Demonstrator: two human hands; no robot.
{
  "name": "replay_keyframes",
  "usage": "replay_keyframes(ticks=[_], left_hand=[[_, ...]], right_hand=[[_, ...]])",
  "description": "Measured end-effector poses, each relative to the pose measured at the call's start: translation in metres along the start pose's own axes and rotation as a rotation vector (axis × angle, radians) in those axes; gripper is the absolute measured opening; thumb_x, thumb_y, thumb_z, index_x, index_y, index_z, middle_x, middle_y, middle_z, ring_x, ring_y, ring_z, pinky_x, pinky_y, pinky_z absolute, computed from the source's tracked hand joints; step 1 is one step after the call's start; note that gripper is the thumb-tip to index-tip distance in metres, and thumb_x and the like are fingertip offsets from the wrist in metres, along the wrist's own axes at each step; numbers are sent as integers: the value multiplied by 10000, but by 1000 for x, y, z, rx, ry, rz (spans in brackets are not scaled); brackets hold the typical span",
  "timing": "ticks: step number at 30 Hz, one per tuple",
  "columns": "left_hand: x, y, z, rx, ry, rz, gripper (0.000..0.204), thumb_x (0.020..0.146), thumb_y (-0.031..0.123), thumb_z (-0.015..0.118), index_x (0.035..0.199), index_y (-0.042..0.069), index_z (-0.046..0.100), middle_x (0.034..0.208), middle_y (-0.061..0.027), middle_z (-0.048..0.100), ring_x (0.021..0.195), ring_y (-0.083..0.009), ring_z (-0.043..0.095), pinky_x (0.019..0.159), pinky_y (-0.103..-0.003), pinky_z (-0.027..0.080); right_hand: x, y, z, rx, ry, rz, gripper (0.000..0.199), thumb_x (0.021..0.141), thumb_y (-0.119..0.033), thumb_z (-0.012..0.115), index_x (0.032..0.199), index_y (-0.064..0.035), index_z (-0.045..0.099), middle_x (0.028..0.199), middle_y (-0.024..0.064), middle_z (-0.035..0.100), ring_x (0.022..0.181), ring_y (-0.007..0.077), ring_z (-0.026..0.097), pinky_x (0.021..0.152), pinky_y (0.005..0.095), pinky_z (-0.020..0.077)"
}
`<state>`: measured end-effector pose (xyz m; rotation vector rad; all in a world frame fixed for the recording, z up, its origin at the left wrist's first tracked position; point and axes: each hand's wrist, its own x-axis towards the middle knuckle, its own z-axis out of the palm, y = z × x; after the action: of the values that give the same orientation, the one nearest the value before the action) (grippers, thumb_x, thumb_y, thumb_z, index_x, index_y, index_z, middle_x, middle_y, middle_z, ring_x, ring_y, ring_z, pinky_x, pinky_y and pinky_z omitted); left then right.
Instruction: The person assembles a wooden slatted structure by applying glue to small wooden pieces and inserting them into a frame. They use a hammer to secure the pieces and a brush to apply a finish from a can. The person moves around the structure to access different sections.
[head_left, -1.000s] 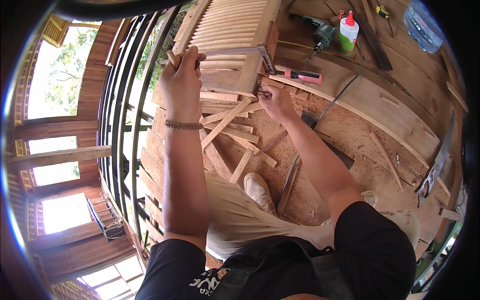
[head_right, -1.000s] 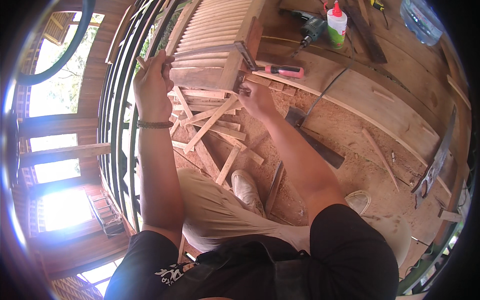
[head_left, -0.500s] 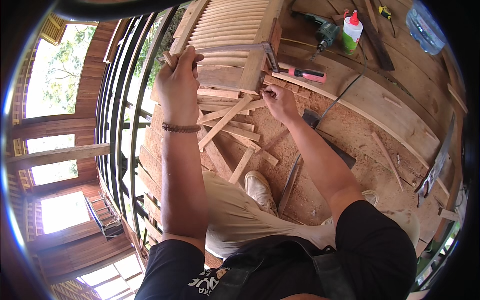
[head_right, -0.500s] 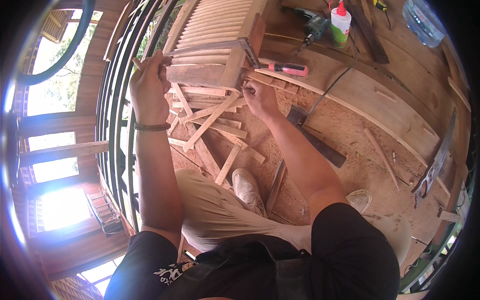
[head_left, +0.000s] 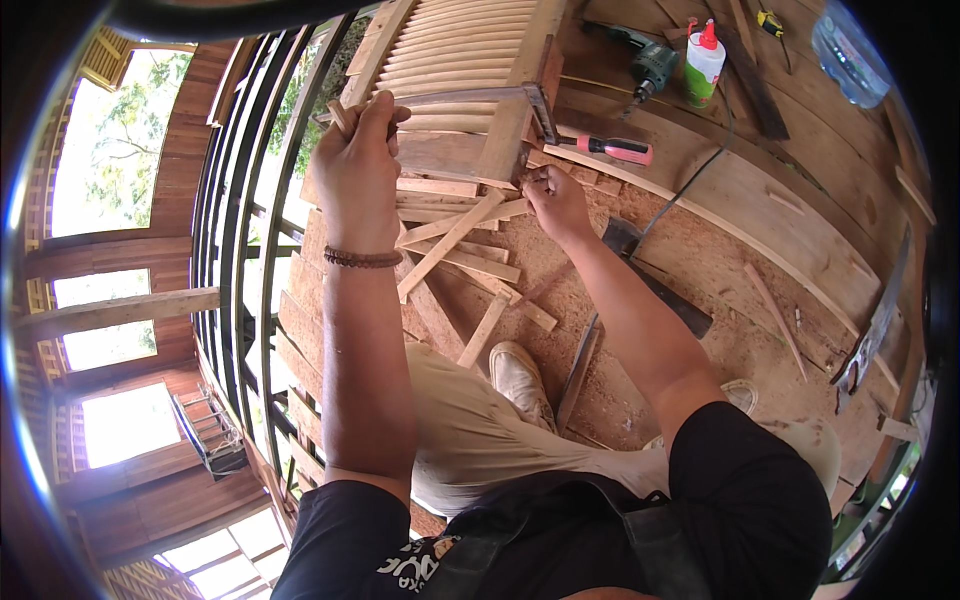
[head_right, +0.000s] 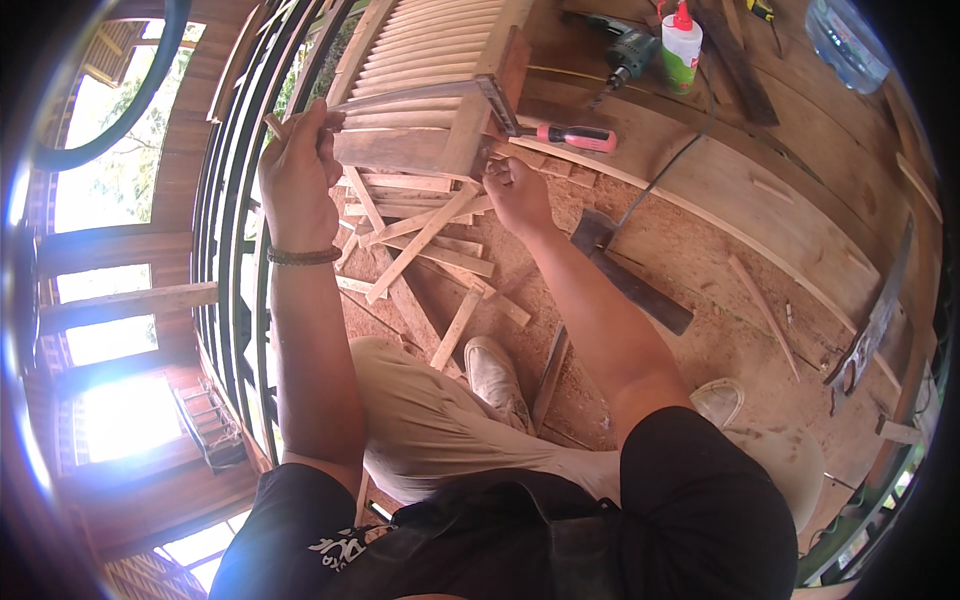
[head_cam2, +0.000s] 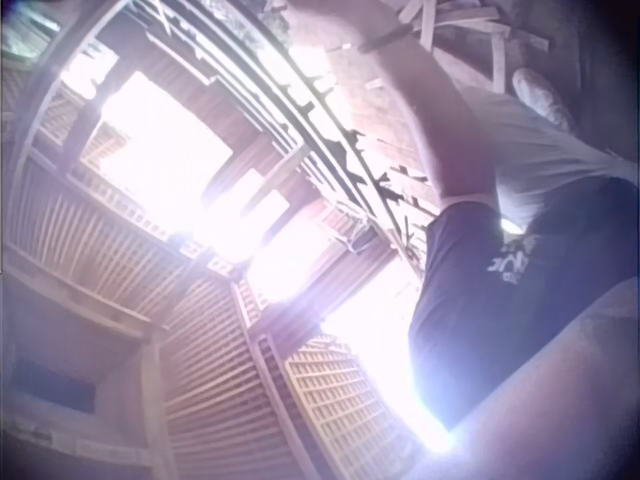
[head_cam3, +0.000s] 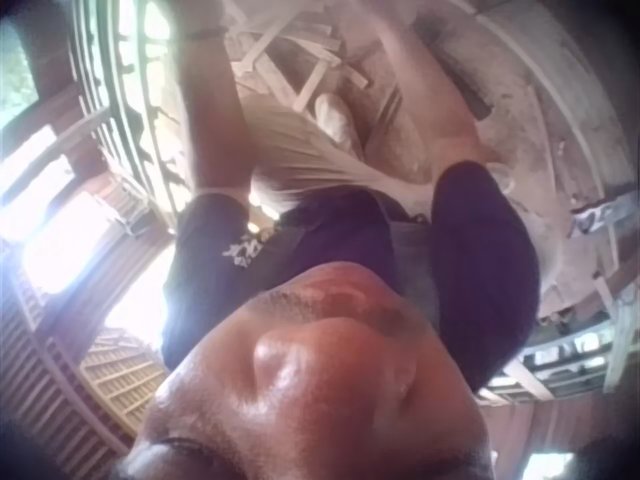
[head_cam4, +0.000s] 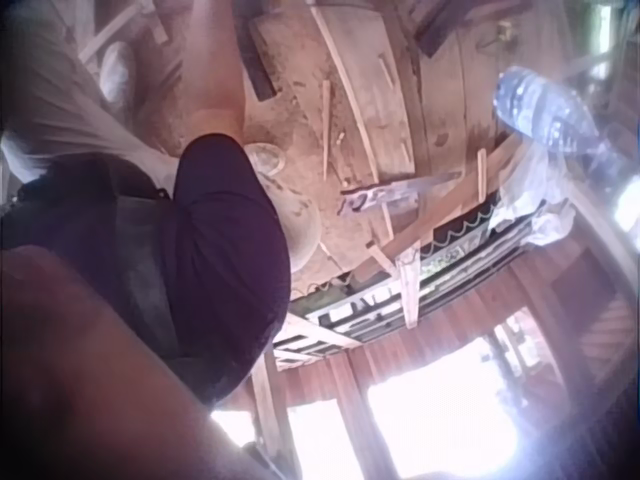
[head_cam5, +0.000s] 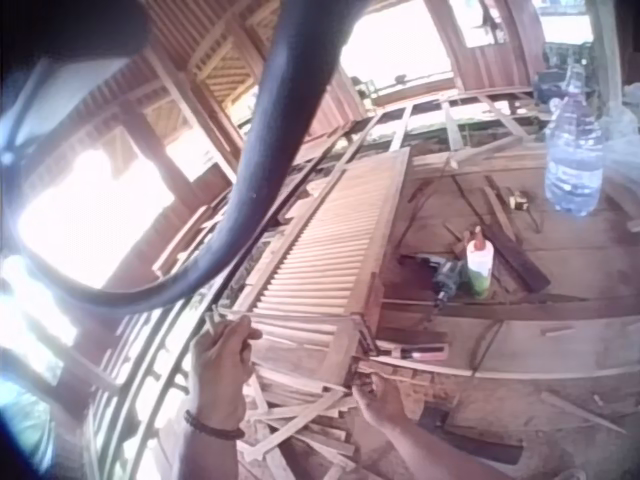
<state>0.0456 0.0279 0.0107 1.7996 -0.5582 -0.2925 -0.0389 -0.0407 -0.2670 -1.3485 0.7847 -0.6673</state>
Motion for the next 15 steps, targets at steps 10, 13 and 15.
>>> replay_keyframes(ticks=[10,13,15], left_hand=[[4,-7,6,226,-79,5,265,964,254,676,952,-2,741,749,-12,564,570,-49,423,498,-212,307],[7,-21,7,439,-236,43,296,945,273,682,940,-11,765,692,-20,619,578,-97,515,547,-282,419],[13,-35,9,565,-442,-16,310,929,287,700,1007,-5,767,800,-50,667,661,-105,553,584,-271,428]], right_hand=[[9,-3,-18,126,-118,52,161,995,-132,645,973,28,638,761,36,636,630,105,586,554,267,463],[0,-27,-49,85,-172,36,150,993,-118,644,983,31,644,768,31,640,634,100,589,576,265,480],[0,-46,-73,-13,-194,-14,181,988,-157,649,994,22,680,740,40,667,641,100,620,586,275,498]])
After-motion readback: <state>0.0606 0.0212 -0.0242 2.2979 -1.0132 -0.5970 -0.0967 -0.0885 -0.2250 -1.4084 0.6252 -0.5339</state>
